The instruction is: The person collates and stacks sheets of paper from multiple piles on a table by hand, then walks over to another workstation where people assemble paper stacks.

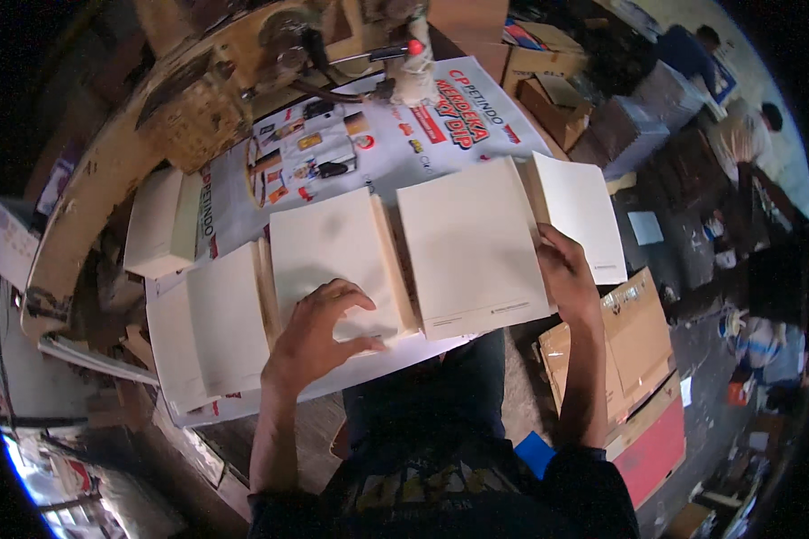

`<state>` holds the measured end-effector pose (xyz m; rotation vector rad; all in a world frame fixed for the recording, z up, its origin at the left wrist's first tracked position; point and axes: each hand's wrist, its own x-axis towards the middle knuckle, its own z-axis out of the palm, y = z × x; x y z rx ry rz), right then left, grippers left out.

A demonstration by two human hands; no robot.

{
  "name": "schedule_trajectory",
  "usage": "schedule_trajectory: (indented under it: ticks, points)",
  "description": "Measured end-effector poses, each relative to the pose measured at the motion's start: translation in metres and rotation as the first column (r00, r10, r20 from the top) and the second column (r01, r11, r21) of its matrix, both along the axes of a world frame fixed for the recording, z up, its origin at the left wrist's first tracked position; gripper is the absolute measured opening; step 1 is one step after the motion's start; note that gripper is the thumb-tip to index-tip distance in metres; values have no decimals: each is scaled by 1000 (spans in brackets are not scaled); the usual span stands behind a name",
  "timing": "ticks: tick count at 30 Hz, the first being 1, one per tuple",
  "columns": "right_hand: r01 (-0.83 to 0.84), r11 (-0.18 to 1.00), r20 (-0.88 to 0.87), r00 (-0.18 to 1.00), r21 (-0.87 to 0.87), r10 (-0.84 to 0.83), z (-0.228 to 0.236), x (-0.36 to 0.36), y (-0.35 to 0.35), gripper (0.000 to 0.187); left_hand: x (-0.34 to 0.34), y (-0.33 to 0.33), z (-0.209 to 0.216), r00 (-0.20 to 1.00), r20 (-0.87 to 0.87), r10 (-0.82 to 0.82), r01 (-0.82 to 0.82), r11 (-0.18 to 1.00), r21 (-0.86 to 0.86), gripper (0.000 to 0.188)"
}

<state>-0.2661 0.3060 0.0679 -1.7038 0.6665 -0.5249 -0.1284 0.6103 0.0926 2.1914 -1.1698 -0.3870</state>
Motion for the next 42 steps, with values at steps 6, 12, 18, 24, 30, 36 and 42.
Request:
schedule_trajectory:
  ticks: [6, 12, 18, 24, 30, 36, 42]
  points:
    - [-199, 980, -297, 937, -18, 184, -9, 7, -6, 53, 3, 61, 4, 919, -311, 243, -312, 930, -197, 15]
    - [-70, 968, 75, 996, 243, 53, -14, 18, 33, 55, 6, 148, 14, 939, -216, 268, -313, 926, -210, 39]
    - [-214, 972, 77, 975, 95, 207, -30, 50, 120, 50, 2, 168, -10, 920, 150, 362, -386, 903, 188, 62]
    - [-374, 926, 6, 927, -46, 375, -17, 60, 161, 43, -4, 194, 5, 784, -178, 594, -592, 803, 73, 29]
    - [-383, 898, 172, 921, 217, 351, -15, 71, 180, 45, -11, 231, -29, 577, -459, 675, -813, 419, -406, 17]
    - [-235, 909, 269, 952, 343, 145, 39, 82, 206, 46, -21, 233, -59, 534, -728, 430, -829, 99, -550, 19]
    - [-391, 891, 75, 906, -232, 417, 16, 89, 230, 62, -24, 242, -72, 557, -803, 213, -749, -288, -597, 32]
